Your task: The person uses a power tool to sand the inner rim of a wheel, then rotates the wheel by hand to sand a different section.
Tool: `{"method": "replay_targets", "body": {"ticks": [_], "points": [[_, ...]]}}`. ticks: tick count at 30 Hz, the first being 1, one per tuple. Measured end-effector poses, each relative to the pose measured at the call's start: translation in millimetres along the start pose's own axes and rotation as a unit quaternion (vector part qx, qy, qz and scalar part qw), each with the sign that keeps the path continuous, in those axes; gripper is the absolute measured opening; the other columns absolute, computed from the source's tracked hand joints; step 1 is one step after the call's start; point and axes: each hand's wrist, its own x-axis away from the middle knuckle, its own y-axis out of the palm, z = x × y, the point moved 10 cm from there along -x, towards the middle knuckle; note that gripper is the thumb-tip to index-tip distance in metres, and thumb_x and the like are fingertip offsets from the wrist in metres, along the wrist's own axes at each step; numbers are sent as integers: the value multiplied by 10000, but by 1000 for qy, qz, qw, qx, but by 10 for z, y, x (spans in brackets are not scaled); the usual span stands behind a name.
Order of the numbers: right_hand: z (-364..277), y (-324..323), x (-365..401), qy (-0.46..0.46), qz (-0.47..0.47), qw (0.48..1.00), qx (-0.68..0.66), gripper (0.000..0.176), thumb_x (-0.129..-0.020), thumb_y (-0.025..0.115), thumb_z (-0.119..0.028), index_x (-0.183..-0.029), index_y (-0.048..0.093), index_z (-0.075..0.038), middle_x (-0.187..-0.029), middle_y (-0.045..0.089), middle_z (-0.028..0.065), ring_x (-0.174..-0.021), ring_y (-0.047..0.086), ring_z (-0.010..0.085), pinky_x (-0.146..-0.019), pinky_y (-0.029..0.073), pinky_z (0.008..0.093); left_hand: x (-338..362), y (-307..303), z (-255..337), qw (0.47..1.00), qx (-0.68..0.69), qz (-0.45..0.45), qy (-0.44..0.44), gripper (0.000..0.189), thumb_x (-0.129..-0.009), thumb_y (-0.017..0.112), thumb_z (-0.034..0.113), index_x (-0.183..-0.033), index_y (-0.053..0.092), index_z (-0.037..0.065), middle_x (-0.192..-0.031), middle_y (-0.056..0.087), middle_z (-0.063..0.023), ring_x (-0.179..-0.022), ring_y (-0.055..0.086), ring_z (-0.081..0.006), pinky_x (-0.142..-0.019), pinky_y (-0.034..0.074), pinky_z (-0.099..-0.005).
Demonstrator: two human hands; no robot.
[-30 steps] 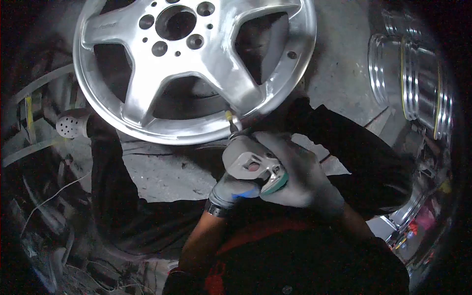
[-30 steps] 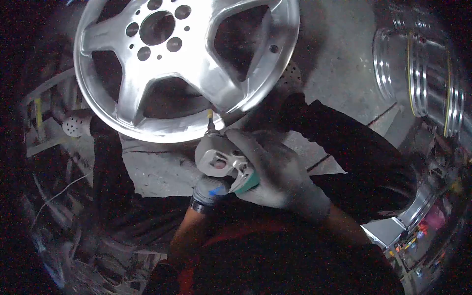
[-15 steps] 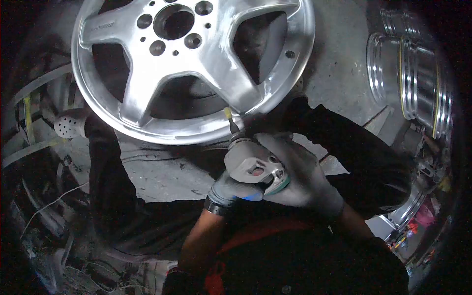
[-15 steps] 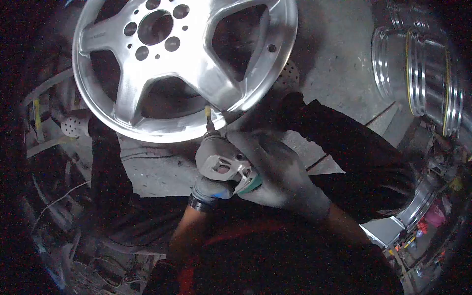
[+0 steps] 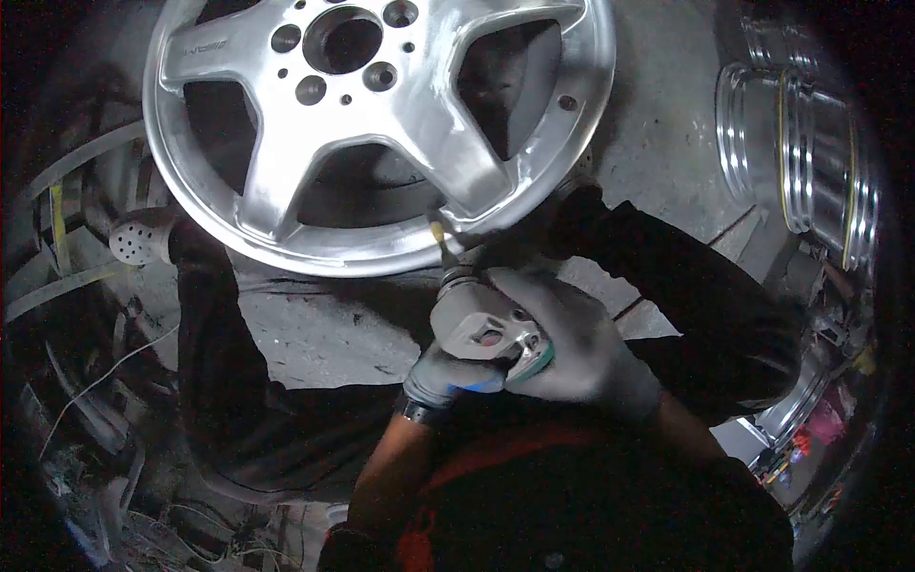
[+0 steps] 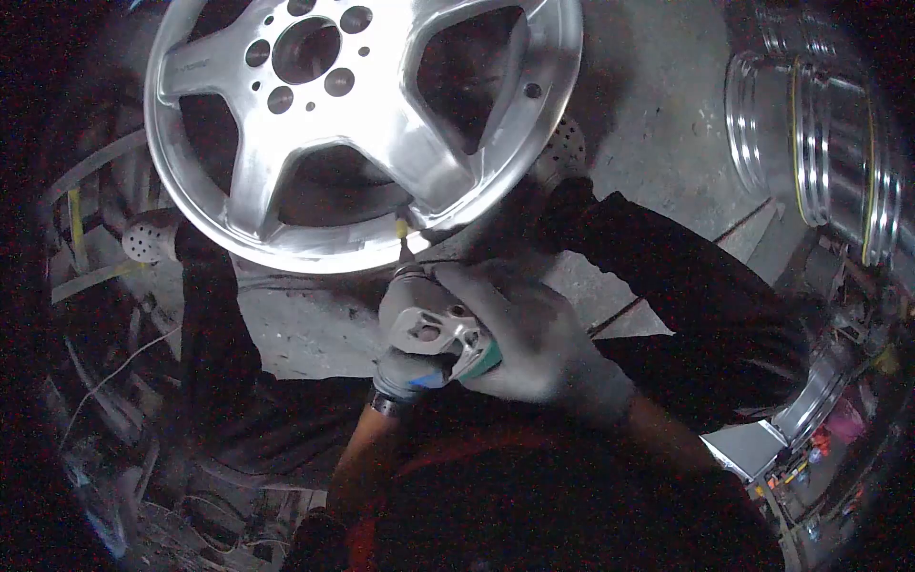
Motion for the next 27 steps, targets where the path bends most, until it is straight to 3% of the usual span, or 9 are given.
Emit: {"method": "replay_targets", "body": {"ticks": [2, 8, 13, 16, 18, 20, 21, 23, 27], "points": [[-22, -68, 34, -10, 20, 1000, 14, 844, -663, 881, -234, -1368, 486, 11, -1200, 627, 193, -1071, 637, 392, -934, 519, 475, -55, 64, 62, 999, 6, -25, 27, 847, -589, 900, 158, -1356, 563, 37, -1274, 656, -84, -1183, 612, -216, -1050, 472, -348], [64, 69, 12, 2, -3, 1000, -3, 841, -663, 880, -233, -1372, 495, 2, -1187, 635, 194, -1076, 635, 393, -947, 512, 469, 87, -105, 114, 954, -292, 23, 64, 882, -585, 913, 137, -1376, 539, 35, -1292, 649, -85, -1204, 607, -232, -1058, 472, -371], [100, -30, 71, 1, 7, 1000, -2, 816, -676, 873, -238, -1369, 507, -11, -1173, 641, 200, -1073, 638, 394, -947, 510, 480, -48, 97, 72, 997, -6, -57, 49, 854, -635, 918, 157, -1385, 530, 33, -1318, 635, -89, -1218, 602, -226, -1082, 465, -381], [193, -45, 115, 37, 0, 999, -24, 811, -685, 869, -237, -1370, 502, -3, -1185, 637, 205, -1082, 636, 404, -955, 508, 491, -138, 302, 163, 958, 242, -146, 58, 793, -706, 898, 175, -1392, 524, 37, -1349, 619, -96, -1233, 597, -215, -1107, 455, -393], [136, -38, 83, 20, 2, 999, -25, 811, -689, 868, -237, -1376, 499, -13, -1188, 636, 206, -1086, 635, 406, -951, 509, 491, -59, 283, 269, 980, 155, -111, 63, 782, -728, 890, 208, -1399, 521, 50, -1361, 614, -87, -1248, 586, -203, -1119, 441, -381], [108, -9, 51, 4, 7, 1000, -26, 810, -693, 866, -238, -1381, 497, -22, -1192, 636, 206, -1090, 634, 408, -946, 510, 491, 3, 217, 1, 933, 351, -22, -82, 834, -685, 920, 217, -1401, 519, 61, -1357, 614, -74, -1242, 583, -196, -1110, 441, -373], [139, 68, 39, 6, -6, 999, -34, 800, -696, 866, -241, -1379, 503, -34, -1190, 637, 205, -1088, 636, 407, -940, 513, 486, 16, 155, -71, 933, 349, -20, -82, 834, -685, 920, 217, -1401, 519, 61, -1357, 614, -74, -1242, 583, -196, -1110, 441, -373], [183, 127, 45, 10, -17, 999, -44, 790, -699, 865, -245, -1376, 509, -46, -1188, 638, 203, -1085, 637, 407, -933, 516, 482, 21, 63, 124, 995, 35, -67, 69, 853, -665, 929, 209, -1399, 517, 67, -1348, 617, -63, -1228, 581, -182, -1091, 449, -369], [287, 46, 147, 46, -27, 997, -52, 756, -710, 864, -250, -1359, 527, -57, -1206, 626, 207, -1116, 624, 399, -947, 509, 464, -77, 352, 441, 989, 75, -96, 85, 834, -641, 931, 152, -1369, 534, 62, -1302, 635, -58, -1190, 594, -181, -1052, 472, -363]]}}
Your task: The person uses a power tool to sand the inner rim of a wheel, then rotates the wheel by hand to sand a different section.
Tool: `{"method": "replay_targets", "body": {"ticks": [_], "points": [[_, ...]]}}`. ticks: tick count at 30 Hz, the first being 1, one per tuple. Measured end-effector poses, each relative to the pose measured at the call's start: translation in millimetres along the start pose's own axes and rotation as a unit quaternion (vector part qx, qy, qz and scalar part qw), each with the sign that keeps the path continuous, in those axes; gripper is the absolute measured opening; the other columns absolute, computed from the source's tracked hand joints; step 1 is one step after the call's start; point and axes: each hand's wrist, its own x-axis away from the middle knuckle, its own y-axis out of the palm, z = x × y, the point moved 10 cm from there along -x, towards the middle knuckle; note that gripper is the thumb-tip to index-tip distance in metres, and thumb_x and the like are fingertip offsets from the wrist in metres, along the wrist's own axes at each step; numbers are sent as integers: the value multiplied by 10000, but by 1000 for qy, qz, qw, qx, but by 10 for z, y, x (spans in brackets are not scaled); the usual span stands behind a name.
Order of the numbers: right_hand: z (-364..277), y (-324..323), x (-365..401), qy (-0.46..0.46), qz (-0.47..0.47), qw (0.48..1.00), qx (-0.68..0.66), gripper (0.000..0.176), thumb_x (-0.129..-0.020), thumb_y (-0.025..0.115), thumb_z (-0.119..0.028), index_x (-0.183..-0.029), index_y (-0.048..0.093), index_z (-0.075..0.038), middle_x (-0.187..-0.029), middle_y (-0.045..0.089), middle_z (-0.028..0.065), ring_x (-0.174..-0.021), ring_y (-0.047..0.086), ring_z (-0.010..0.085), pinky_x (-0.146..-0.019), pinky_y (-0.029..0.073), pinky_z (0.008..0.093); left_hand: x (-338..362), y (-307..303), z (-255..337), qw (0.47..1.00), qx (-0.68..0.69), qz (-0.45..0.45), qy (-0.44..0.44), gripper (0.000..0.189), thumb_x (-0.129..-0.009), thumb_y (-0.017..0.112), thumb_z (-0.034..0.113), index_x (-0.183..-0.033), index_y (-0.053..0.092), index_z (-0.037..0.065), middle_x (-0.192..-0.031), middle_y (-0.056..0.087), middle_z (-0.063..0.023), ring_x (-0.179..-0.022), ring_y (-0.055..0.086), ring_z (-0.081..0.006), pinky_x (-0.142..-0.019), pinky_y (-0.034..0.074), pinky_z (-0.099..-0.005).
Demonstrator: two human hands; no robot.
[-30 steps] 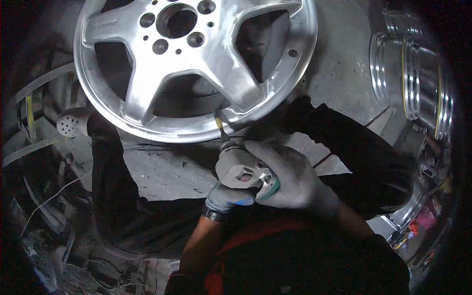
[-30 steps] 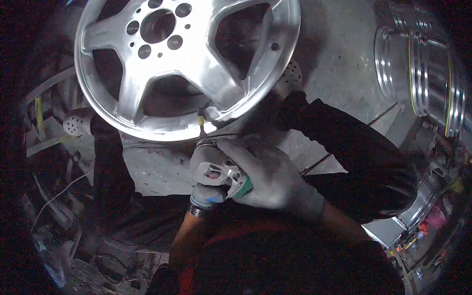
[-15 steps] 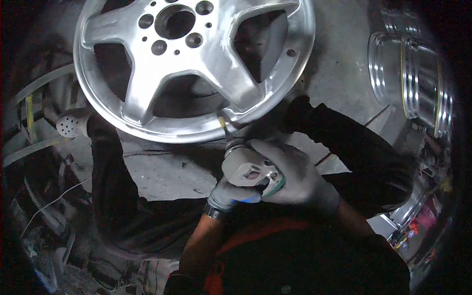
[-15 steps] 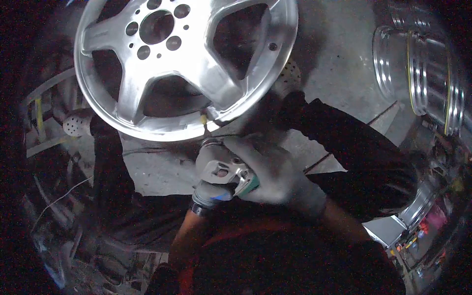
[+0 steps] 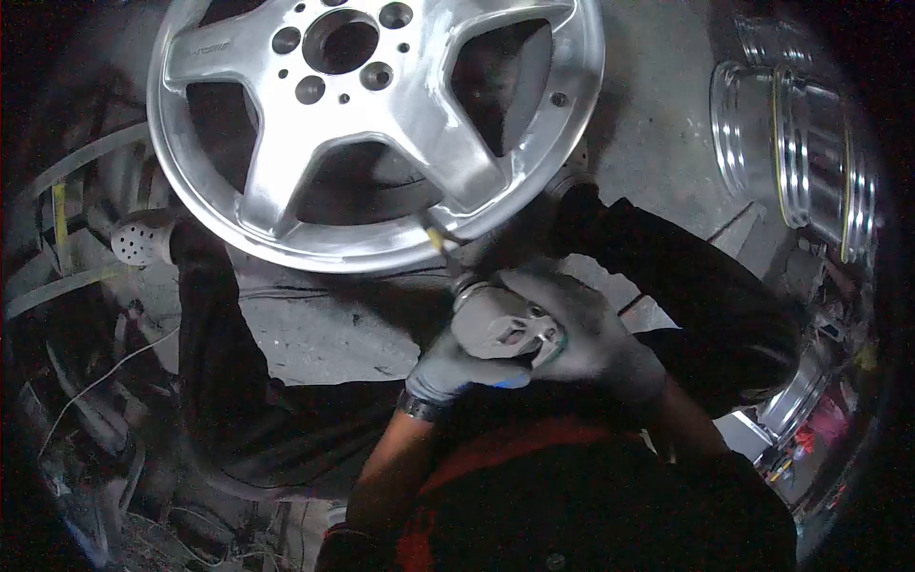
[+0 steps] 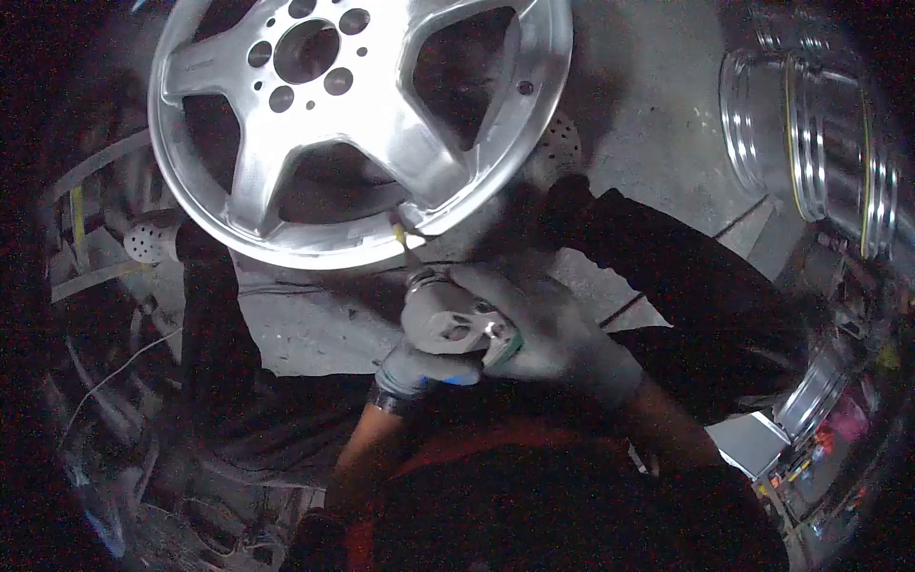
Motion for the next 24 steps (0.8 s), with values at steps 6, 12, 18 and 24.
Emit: {"method": "replay_targets", "body": {"ticks": [6, 12, 18, 24], "points": [[122, -2, 130, 23, 15, 999, 19, 749, -715, 859, -260, -1350, 531, -37, -1216, 620, 210, -1121, 618, 387, -958, 502, 460, -65, 99, 57, 999, 3, 14, -53, 836, -582, 945, 85, -1321, 555, 54, -1259, 640, -50, -1170, 594, -188, -1051, 457, -351], [-21, 36, 138, -57, 29, 998, 4, 751, -729, 855, -268, -1354, 530, -8, -1217, 631, 199, -1109, 636, 383, -966, 497, 471, 105, 64, -1, 995, 91, 5, -38, 852, -598, 953, 111, -1345, 548, 52, -1259, 641, -46, -1185, 585, -187, -1060, 448, -354], [161, 7, 293, -5, 42, 997, 63, 762, -738, 848, -277, -1376, 517, -21, -1241, 625, 193, -1108, 639, 378, -964, 497, 480, -35, 20, -199, 995, -32, 28, -91, 818, -583, 964, 114, -1301, 578, 50, -1238, 647, -61, -1167, 595, -194, -1055, 452, -345], [40, 52, 240, -52, 33, 998, 30, 755, -737, 840, -291, -1374, 513, -50, -1246, 624, 182, -1096, 636, 389, -947, 501, 485, 66, 35, -55, 999, 24, 21, -25, 842, -556, 979, 138, -1289, 578, 38, -1204, 648, -60, -1121, 604, -194, -1013, 477, -344]]}}
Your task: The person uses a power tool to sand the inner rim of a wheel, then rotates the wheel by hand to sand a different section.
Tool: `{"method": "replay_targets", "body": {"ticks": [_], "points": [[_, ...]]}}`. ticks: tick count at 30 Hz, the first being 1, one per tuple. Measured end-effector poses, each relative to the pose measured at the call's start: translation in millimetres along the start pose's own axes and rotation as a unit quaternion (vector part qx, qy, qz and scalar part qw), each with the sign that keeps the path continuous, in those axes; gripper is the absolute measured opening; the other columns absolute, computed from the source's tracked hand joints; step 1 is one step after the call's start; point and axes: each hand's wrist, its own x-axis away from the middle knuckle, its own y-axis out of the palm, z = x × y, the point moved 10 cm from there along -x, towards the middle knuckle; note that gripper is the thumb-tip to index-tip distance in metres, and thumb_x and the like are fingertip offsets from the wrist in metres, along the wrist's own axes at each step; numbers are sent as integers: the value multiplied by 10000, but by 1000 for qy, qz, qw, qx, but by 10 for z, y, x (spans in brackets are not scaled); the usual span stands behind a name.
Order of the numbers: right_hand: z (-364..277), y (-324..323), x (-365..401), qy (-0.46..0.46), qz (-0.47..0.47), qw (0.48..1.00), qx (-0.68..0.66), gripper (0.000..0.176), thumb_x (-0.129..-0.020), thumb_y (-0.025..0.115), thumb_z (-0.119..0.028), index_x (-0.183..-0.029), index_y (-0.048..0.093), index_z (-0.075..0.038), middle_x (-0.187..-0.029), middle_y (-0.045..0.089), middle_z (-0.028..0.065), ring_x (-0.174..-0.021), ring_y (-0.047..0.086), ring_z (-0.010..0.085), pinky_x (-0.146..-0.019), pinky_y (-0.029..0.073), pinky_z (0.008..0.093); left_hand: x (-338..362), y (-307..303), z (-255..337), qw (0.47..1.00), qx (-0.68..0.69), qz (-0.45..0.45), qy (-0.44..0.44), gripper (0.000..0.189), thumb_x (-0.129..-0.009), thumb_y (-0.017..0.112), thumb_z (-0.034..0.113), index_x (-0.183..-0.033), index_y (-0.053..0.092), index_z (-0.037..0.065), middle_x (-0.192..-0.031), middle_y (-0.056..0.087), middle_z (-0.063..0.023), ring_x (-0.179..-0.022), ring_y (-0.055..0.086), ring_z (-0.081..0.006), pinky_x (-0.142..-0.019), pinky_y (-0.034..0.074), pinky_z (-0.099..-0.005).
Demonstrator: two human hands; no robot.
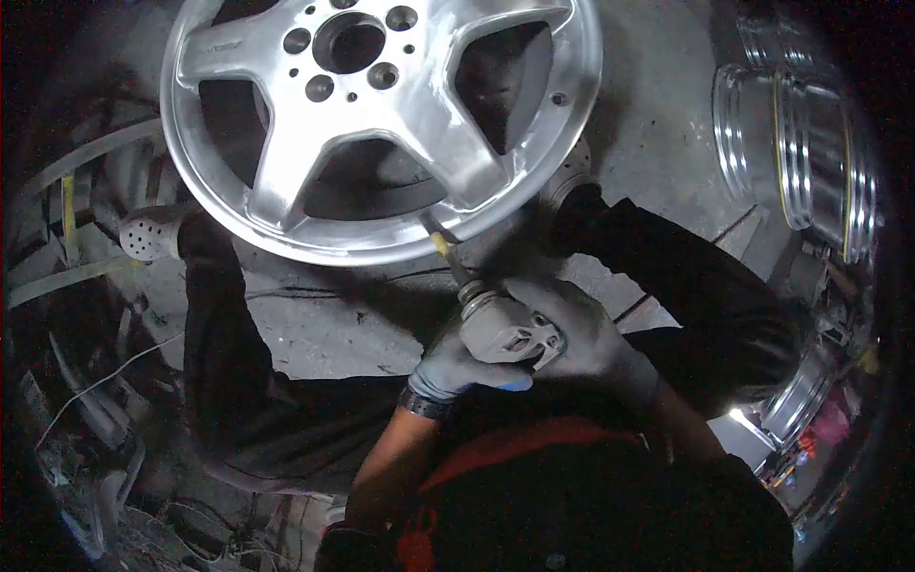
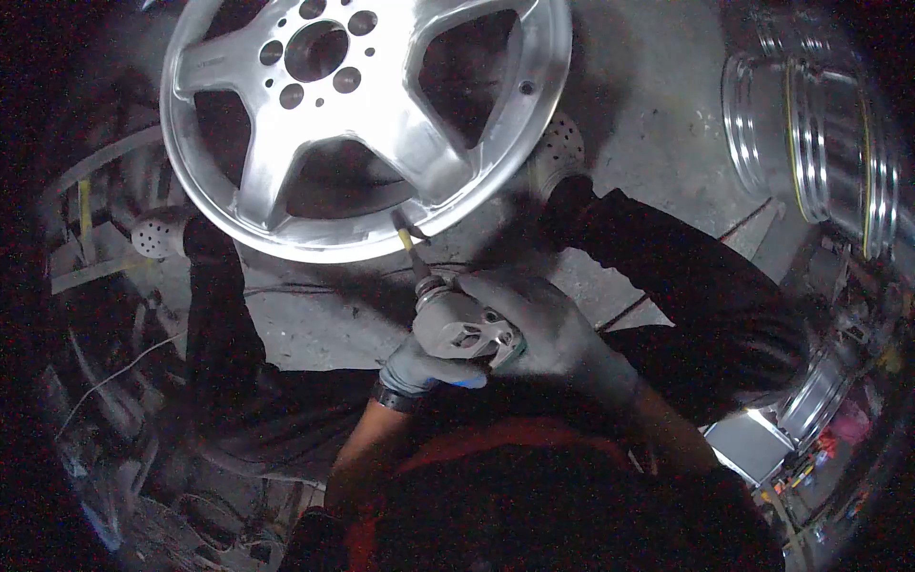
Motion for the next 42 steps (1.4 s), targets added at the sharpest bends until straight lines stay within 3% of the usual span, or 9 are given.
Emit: {"method": "replay_targets", "body": {"ticks": [14, 16, 20, 22, 25, 28, 31, 36, 42], "points": [[96, -19, 154, 4, 15, 1000, -5, 773, -719, 858, -310, -1373, 530, -61, -1256, 632, 186, -1110, 648, 378, -959, 506, 462, -67, 116, 4, 997, -73, -20, -10, 813, -593, 966, 125, -1300, 574, 37, -1239, 636, -59, -1165, 589, -195, -1046, 459, -344], [133, -90, 220, 27, 14, 999, 32, 786, -725, 856, -305, -1388, 519, -51, -1255, 633, 186, -1114, 646, 381, -964, 505, 464, -137, 212, -62, 998, -30, -27, -41, 883, -564, 928, 3, -1353, 533, 60, -1249, 649, -50, -1178, 596, -195, -1056, 458, -365], [195, -126, 256, 76, 17, 997, 12, 756, -737, 851, -299, -1373, 531, -46, -1257, 633, 180, -1111, 647, 381, -959, 507, 474, -160, 218, -92, 998, -49, -36, -33, 894, -563, 933, 9, -1358, 529, 69, -1267, 641, -47, -1189, 591, -195, -1059, 458, -369], [121, -97, 220, 17, 6, 999, 31, 769, -723, 862, -307, -1368, 534, -45, -1255, 632, 185, -1119, 644, 385, -967, 505, 479, -125, 81, -101, 992, -122, -13, -15, 899, -568, 943, 31, -1364, 526, 72, -1296, 629, -50, -1209, 584, -198, -1072, 450, -368], [-27, -122, 103, -4, -3, 1000, 6, 807, -712, 876, -292, -1390, 517, -40, -1281, 623, 198, -1165, 624, 398, -998, 493, 473, -41, 158, -25, 1000, 15, -11, 8, 819, -601, 968, 133, -1308, 567, 36, -1254, 631, -67, -1205, 571, -196, -1068, 442, -342], [62, -137, 134, 52, -32, 998, -9, 848, -697, 890, -273, -1410, 497, -37, -1293, 616, 206, -1205, 598, 410, -1012, 485, 471, -113, 196, 40, 994, -95, -24, 43, 791, -632, 951, 123, -1317, 565, 41, -1248, 635, -60, -1195, 579, -188, -1064, 447, -341], [85, -253, 173, 57, -7, 998, -24, 872, -686, 899, -263, -1423, 490, -40, -1323, 608, 194, -1234, 585, 393, -1020, 482, 466, -204, 370, 48, 998, -41, -49, -6, 907, -589, 958, 118, -1383, 522, 58, -1316, 625, -65, -1229, 570, -194, -1089, 434, -360], [194, -348, 173, 89, -60, 994, -8, 927, -654, 919, -260, -1439, 478, -41, -1359, 599, 175, -1268, 577, 356, -1042, 475, 449, -239, 515, 119, 997, -38, -63, -31, 844, -670, 915, 123, -1409, 514, 45, -1331, 619, -78, -1235, 564, -195, -1080, 431, -349], [56, -521, 39, 109, -46, 992, -43, 846, -661, 911, -138, -1391, 506, 2, -1275, 642, 174, -1204, 625, 272, -1017, 502, 388, -321, 634, 155, 994, 4, -82, 77, 770, -787, 840, 97, -1448, 448, 43, -1375, 567, -65, -1271, 529, -173, -1106, 407, -343]]}}
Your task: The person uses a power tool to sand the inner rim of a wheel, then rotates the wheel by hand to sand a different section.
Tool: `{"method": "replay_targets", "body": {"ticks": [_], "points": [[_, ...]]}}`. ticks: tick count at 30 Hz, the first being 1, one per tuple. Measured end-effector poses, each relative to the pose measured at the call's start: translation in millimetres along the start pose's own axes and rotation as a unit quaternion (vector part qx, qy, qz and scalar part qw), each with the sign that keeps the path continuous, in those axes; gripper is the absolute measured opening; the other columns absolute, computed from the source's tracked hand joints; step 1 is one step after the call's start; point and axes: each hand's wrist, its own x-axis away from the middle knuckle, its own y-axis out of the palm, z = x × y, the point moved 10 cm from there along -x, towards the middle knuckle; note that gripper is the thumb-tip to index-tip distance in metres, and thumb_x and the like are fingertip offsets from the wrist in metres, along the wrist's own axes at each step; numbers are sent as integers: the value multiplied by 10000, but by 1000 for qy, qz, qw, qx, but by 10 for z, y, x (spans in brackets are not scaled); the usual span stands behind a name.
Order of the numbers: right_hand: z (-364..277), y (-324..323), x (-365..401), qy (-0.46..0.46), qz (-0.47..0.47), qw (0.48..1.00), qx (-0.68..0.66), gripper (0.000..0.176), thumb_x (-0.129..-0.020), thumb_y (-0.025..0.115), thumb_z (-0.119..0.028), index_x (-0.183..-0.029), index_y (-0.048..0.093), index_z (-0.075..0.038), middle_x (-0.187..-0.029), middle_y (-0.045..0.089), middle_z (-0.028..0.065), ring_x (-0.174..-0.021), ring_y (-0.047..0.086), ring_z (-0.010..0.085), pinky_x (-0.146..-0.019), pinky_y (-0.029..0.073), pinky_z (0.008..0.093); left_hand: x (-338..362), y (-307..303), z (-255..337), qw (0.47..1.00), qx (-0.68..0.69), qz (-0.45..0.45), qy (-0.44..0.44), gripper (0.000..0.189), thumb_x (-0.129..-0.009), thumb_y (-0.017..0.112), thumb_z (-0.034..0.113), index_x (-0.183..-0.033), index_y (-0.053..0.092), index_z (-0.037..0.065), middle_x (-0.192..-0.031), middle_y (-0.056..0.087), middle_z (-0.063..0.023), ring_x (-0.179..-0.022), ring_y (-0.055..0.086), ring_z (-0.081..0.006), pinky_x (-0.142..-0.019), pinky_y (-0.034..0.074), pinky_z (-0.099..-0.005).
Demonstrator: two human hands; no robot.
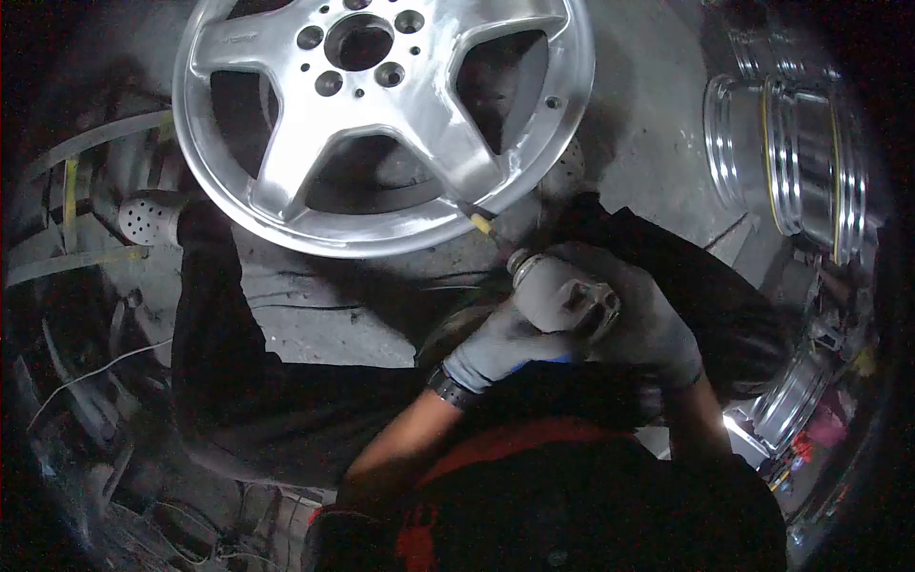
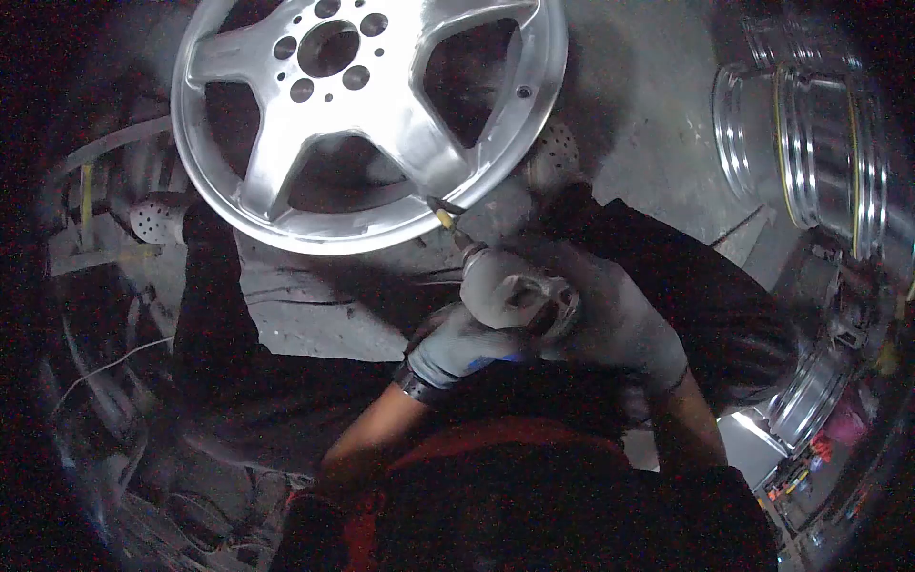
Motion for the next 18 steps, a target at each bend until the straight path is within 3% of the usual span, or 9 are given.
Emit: {"method": "replay_targets", "body": {"ticks": [3, 5, 9, 11, 13, 15, 17, 18], "points": [[73, 32, -26, -6, -11, 1000, -24, 864, -673, 918, -158, -1407, 491, 1, -1298, 630, 171, -1214, 615, 246, -1021, 500, 383, 21, -22, 49, 1000, -20, 5, 17, 797, -786, 841, 91, -1469, 434, 30, -1408, 551, -75, -1299, 510, -183, -1126, 386, -349], [101, 80, -42, -1, -25, 997, -74, 869, -680, 922, -173, -1412, 486, 1, -1306, 624, 172, -1214, 612, 241, -1018, 501, 386, 72, -65, 142, 994, -95, 40, 34, 674, -814, 800, 196, -1396, 522, 0, -1371, 592, -122, -1267, 554, -227, -1097, 423, -371], [-2, 24, -41, 4, -37, 999, -35, 906, -675, 923, -201, -1438, 469, -23, -1339, 614, 175, -1238, 607, 267, -1025, 497, 395, 47, -42, 78, 997, -73, 36, 14, 668, -814, 796, 194, -1395, 526, 2, -1369, 593, -125, -1266, 555, -235, -1093, 426, -364], [19, 10, -34, 17, -39, 999, -14, 924, -672, 919, -206, -1459, 459, -47, -1364, 609, 179, -1263, 605, 300, -1036, 491, 400, 17, -28, 41, 997, -76, 27, 7, 740, -820, 823, 118, -1454, 455, 18, -1406, 557, -89, -1291, 519, -187, -1120, 398, -341], [-4, 14, -46, -5, -21, 999, -34, 882, -676, 923, -223, -1414, 492, -5, -1325, 611, 173, -1207, 610, 223, -1009, 502, 377, 70, -30, 100, 992, -123, 21, 7, 741, -814, 828, 114, -1449, 458, 17, -1406, 556, -90, -1286, 525, -187, -1114, 405, -341], [4, 123, -97, -12, -40, 998, -45, 873, -682, 920, -224, -1412, 495, -4, -1324, 613, 173, -1206, 612, 229, -1008, 502, 376, 155, -32, 117, 985, -173, 18, 5, 742, -808, 833, 109, -1444, 462, 17, -1406, 555, -90, -1282, 532, -187, -1108, 413, -341], [98, 228, -105, -22, -59, 996, -56, 864, -687, 918, -224, -1410, 498, -4, -1323, 614, 173, -1204, 615, 235, -1007, 502, 374, 269, -165, 84, 995, -17, 93, 2, 686, -766, 833, 181, -1372, 553, 24, -1332, 616, -101, -1237, 570, -196, -1050, 455, -355], [259, 317, -70, -7, -79, 997, 10, 879, -668, 908, -207, -1424, 491, -43, -1317, 623, 171, -1201, 617, 290, -1024, 488, 395, 304, -190, 76, 995, -18, 94, 1, 686, -766, 833, 181, -1372, 553, 24, -1332, 616, -101, -1237, 570, -196, -1050, 455, -355]]}}
